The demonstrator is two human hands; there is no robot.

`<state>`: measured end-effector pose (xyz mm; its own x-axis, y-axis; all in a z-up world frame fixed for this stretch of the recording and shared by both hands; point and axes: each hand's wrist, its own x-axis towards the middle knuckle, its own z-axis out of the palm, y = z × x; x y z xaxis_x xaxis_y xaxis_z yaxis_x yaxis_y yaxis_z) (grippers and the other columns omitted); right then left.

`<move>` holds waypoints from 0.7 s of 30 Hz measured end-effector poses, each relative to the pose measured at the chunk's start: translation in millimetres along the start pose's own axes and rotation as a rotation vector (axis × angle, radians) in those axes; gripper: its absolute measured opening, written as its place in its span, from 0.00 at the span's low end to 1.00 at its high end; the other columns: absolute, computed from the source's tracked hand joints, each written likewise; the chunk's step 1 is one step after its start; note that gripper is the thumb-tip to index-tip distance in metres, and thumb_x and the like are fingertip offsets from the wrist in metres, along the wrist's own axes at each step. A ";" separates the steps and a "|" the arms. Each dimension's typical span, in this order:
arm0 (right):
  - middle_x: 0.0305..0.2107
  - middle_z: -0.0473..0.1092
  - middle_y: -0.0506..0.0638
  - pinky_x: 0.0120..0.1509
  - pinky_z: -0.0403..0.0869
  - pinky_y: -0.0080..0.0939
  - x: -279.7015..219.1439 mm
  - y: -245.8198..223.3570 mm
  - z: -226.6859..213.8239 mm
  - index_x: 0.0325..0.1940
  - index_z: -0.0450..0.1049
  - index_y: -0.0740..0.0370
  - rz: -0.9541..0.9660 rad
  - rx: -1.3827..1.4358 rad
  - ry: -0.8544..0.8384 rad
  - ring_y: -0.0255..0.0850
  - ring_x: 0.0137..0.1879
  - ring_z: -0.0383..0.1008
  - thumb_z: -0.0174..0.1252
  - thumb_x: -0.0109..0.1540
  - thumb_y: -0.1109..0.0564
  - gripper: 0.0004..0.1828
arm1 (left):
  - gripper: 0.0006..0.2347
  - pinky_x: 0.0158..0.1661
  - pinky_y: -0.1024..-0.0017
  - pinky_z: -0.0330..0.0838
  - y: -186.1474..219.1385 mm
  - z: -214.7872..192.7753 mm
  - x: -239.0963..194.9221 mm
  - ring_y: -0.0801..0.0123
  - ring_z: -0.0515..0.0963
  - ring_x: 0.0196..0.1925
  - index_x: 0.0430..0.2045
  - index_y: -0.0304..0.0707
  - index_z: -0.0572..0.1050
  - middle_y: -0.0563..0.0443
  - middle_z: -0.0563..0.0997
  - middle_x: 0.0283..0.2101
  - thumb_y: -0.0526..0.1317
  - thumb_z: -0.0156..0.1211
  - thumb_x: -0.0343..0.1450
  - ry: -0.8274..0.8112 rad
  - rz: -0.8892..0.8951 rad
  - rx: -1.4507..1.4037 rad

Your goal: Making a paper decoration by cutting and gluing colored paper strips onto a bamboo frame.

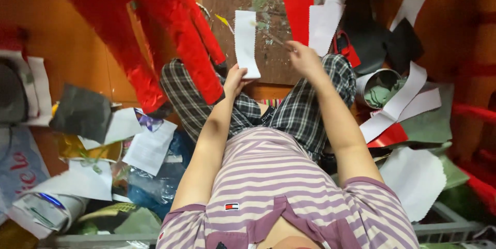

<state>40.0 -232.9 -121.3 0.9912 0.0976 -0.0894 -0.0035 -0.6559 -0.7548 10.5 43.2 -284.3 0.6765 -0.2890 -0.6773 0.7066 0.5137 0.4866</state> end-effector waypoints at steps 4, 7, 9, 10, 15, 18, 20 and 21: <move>0.32 0.76 0.62 0.43 0.74 0.57 23.4 -61.1 28.1 0.58 0.78 0.54 -0.070 -0.476 -0.101 0.61 0.40 0.77 0.56 0.60 0.60 0.22 | 0.18 0.51 0.48 0.81 0.3 3.2 -4.6 0.51 0.82 0.51 0.55 0.32 0.68 0.40 0.78 0.51 0.28 0.48 0.69 0.011 -0.022 -0.007; 0.36 0.76 0.61 0.47 0.76 0.59 39.2 -67.4 49.7 0.52 0.78 0.56 0.005 -0.662 -0.236 0.60 0.45 0.78 0.54 0.64 0.62 0.14 | 0.19 0.51 0.48 0.81 -1.5 2.5 -1.7 0.49 0.82 0.51 0.55 0.31 0.67 0.39 0.77 0.52 0.27 0.47 0.68 -0.005 -0.027 -0.001; 0.31 0.75 0.63 0.43 0.74 0.61 39.6 -63.3 64.1 0.56 0.77 0.56 -0.050 -0.547 -0.099 0.63 0.40 0.77 0.53 0.61 0.66 0.20 | 0.19 0.50 0.49 0.82 -7.1 -2.2 6.0 0.47 0.82 0.50 0.55 0.23 0.68 0.35 0.78 0.51 0.26 0.48 0.67 -0.041 -0.016 -0.013; 0.31 0.75 0.63 0.43 0.74 0.61 27.2 -57.8 69.0 0.56 0.77 0.56 -0.043 -0.546 -0.104 0.63 0.40 0.77 0.53 0.61 0.66 0.20 | 0.19 0.50 0.49 0.82 -7.8 -3.9 7.5 0.47 0.82 0.50 0.55 0.23 0.68 0.35 0.78 0.51 0.26 0.48 0.67 -0.039 -0.024 -0.014; 0.34 0.74 0.64 0.43 0.74 0.59 -59.2 -80.3 57.3 0.58 0.78 0.53 0.065 -0.490 -0.142 0.61 0.39 0.77 0.55 0.59 0.66 0.23 | 0.19 0.46 0.49 0.85 -21.9 -16.5 24.4 0.43 0.84 0.48 0.52 0.18 0.68 0.32 0.79 0.48 0.24 0.48 0.65 -0.022 -0.062 -0.020; 0.37 0.75 0.65 0.43 0.75 0.59 -102.0 -111.1 29.5 0.53 0.80 0.55 0.111 -0.518 -0.163 0.62 0.40 0.77 0.56 0.56 0.65 0.22 | 0.18 0.44 0.49 0.83 -24.0 -20.3 30.4 0.42 0.83 0.46 0.52 0.21 0.68 0.31 0.79 0.46 0.28 0.48 0.67 -0.003 -0.075 0.018; 0.37 0.76 0.65 0.46 0.75 0.58 -119.4 -103.4 35.7 0.52 0.80 0.58 0.155 -0.415 -0.202 0.62 0.42 0.77 0.56 0.59 0.63 0.17 | 0.17 0.42 0.47 0.81 -17.6 -16.9 29.3 0.44 0.82 0.46 0.51 0.24 0.69 0.33 0.79 0.46 0.31 0.48 0.67 0.040 -0.126 -0.012; 0.37 0.77 0.65 0.49 0.75 0.57 -128.3 -100.4 38.4 0.51 0.80 0.60 0.179 -0.317 -0.223 0.61 0.43 0.78 0.56 0.63 0.61 0.13 | 0.16 0.39 0.46 0.79 -13.8 -14.6 29.3 0.45 0.81 0.46 0.50 0.27 0.69 0.36 0.78 0.46 0.34 0.47 0.68 0.076 -0.153 -0.041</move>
<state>-91.9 -150.8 -59.0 0.9255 0.0982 -0.3658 -0.0976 -0.8713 -0.4809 17.6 39.4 -318.9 0.5427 -0.3057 -0.7823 0.7904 0.5009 0.3526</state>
